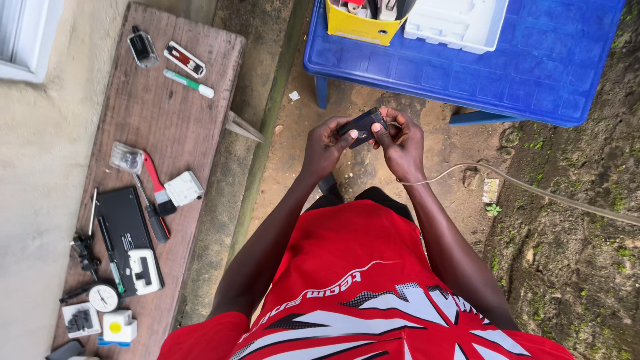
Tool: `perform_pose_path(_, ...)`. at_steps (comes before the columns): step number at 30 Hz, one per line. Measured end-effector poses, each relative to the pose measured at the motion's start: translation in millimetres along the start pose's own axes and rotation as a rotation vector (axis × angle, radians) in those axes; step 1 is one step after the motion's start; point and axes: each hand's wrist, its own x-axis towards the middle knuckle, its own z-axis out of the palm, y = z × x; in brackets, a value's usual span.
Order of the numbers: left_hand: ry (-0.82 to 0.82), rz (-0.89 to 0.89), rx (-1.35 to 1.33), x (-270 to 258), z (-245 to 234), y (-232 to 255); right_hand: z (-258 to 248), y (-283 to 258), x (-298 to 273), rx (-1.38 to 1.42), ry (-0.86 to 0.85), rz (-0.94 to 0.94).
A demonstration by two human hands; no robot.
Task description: The person picks up and cleans various electronic parts including a black plastic housing, a small printed circuit board, and a box using a brush and a cloth by hand.
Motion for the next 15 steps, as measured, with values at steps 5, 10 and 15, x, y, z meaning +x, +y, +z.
perform_pose_path(5,0.085,-0.048,0.073,21.8,-6.0,3.7,6.5,-2.1,24.6,-0.030,0.005,0.026)
perform_pose_path(10,0.098,-0.049,0.029,39.2,-10.1,10.4,5.7,-1.3,46.2,-0.056,-0.012,0.062)
perform_pose_path(15,0.108,-0.111,-0.059,59.4,-9.2,12.5,0.1,-1.6,75.3,-0.092,-0.060,0.112)
